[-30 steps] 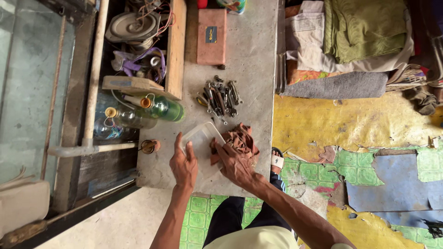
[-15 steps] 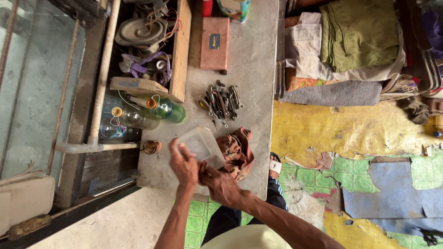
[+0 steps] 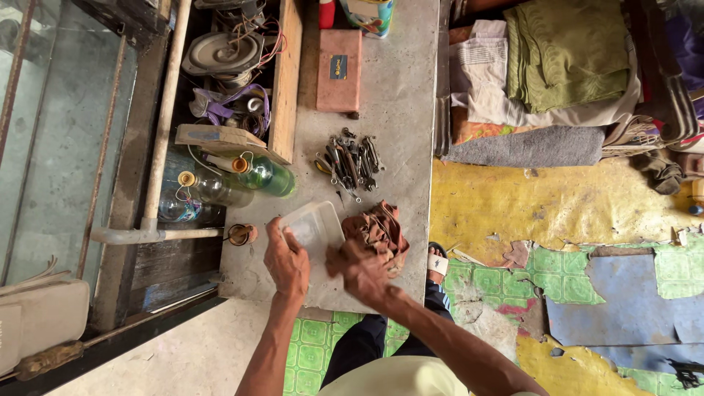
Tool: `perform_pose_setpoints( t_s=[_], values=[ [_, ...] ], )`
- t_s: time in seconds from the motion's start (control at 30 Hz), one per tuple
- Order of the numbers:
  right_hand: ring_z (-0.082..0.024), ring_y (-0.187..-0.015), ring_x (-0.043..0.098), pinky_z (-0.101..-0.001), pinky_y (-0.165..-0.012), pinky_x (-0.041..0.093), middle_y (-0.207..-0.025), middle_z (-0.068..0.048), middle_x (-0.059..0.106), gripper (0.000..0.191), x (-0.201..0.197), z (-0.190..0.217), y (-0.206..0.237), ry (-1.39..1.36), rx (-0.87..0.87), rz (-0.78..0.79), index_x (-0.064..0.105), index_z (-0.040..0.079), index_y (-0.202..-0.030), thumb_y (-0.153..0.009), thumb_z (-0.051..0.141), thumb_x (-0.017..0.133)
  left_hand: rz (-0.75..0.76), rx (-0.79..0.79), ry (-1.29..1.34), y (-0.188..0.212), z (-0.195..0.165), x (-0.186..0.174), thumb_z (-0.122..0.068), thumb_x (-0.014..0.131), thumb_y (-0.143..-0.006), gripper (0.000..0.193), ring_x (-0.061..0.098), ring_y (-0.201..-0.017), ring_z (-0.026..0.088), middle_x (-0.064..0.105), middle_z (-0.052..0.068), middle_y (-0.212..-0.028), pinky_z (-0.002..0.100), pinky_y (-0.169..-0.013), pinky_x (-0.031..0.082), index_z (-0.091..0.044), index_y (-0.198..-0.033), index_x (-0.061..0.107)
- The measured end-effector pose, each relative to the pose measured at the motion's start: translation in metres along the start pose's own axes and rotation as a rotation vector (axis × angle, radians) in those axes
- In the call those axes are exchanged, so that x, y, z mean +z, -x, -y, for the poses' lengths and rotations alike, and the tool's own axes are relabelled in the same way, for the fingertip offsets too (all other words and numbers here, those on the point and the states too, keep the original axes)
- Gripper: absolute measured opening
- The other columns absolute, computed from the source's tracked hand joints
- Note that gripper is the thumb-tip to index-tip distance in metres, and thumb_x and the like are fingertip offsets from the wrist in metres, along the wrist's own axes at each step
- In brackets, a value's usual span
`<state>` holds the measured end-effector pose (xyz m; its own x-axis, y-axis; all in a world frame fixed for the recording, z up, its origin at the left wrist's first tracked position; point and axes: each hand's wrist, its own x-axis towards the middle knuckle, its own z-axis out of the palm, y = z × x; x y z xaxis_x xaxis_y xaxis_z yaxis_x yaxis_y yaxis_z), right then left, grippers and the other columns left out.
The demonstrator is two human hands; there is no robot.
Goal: The person stands at a workbench and wipes metal fasteners and wrenches one at a time with a red rag, placing the wiped pieces into a clear plastic container on the bench. They briefly handle a pink rectangular box before continuing to wipe and sort the metal parts.
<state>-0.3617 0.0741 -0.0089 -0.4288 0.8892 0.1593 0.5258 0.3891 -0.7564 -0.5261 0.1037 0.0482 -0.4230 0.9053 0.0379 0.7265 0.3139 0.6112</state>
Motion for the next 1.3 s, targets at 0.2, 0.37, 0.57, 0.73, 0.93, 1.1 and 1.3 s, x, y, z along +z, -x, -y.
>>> perform_pose_setpoints(
  t_s=[0.2,0.37,0.57,0.73,0.93,1.1,1.3],
  values=[
    [-0.03,-0.094,0.069,-0.0429,-0.075,0.058,-0.112,-0.009,0.068,0.04,-0.004,-0.007,0.026,-0.189,-0.107,-0.022,0.078,0.012,-0.109,-0.075,-0.003,0.064,-0.015,0.091,-0.112,-0.002,0.008,-0.001,0.0,0.06,-0.093,0.038,0.069,-0.095,0.044,0.069,0.024,-0.112,0.051,-0.078,0.054,-0.005,-0.129,0.048],
    [-0.039,-0.101,0.066,-0.0537,-0.079,0.046,-0.111,-0.015,0.07,0.047,0.003,-0.023,0.043,-0.03,-0.084,0.053,0.077,0.006,-0.112,-0.069,-0.005,0.063,-0.139,0.364,-0.157,0.011,0.036,0.01,0.005,0.065,-0.079,0.043,0.063,-0.107,0.042,0.062,0.021,-0.114,0.052,-0.085,0.052,-0.001,-0.12,0.051],
    [-0.039,-0.099,0.065,-0.0488,-0.088,0.051,-0.107,-0.018,0.069,0.029,0.019,-0.04,0.05,-0.113,0.12,-0.122,0.072,0.002,-0.11,-0.082,0.0,0.065,-0.002,0.765,-0.262,0.052,0.08,0.02,0.003,0.069,-0.076,0.035,0.058,-0.111,0.035,0.06,0.013,-0.115,0.054,-0.094,0.04,-0.006,-0.109,0.06],
    [-0.032,-0.086,0.068,-0.0421,-0.075,0.054,-0.093,-0.017,0.069,0.023,0.032,-0.053,0.055,-0.324,0.244,-0.198,0.069,0.001,-0.115,-0.093,0.003,0.06,-0.136,0.818,-0.142,0.074,0.081,0.008,0.001,0.067,-0.08,0.037,0.055,-0.114,0.03,0.058,0.009,-0.116,0.054,-0.095,0.031,-0.009,-0.113,0.056],
    [-0.018,-0.058,0.052,-0.0335,-0.051,0.042,-0.068,-0.01,0.057,0.02,0.046,-0.067,0.044,-0.924,0.705,-0.54,0.064,0.004,-0.123,-0.107,0.01,0.054,-0.249,0.84,-0.022,0.074,0.075,-0.004,-0.001,0.062,-0.084,0.034,0.054,-0.117,0.032,0.056,0.012,-0.119,0.054,-0.099,0.03,-0.01,-0.116,0.051],
    [-0.021,-0.082,0.061,-0.0352,-0.063,0.049,-0.096,-0.014,0.061,0.032,0.046,-0.056,0.037,-0.816,0.009,-0.103,0.058,-0.001,-0.139,-0.107,0.0,0.055,0.079,0.529,-0.062,0.074,0.082,0.012,0.001,0.061,-0.088,0.022,0.058,-0.108,0.027,0.063,0.006,-0.114,0.05,-0.098,0.031,-0.012,-0.103,0.052],
    [-0.013,-0.064,0.052,-0.0317,-0.054,0.042,-0.073,-0.003,0.059,0.032,0.05,-0.052,0.049,-0.863,0.567,0.263,0.073,0.005,-0.121,-0.097,0.006,0.052,0.003,0.063,0.327,0.059,0.093,0.022,-0.003,0.064,-0.088,0.021,0.06,-0.091,0.03,0.061,0.012,-0.098,0.044,-0.086,0.05,-0.005,-0.106,0.053]
  ],
)
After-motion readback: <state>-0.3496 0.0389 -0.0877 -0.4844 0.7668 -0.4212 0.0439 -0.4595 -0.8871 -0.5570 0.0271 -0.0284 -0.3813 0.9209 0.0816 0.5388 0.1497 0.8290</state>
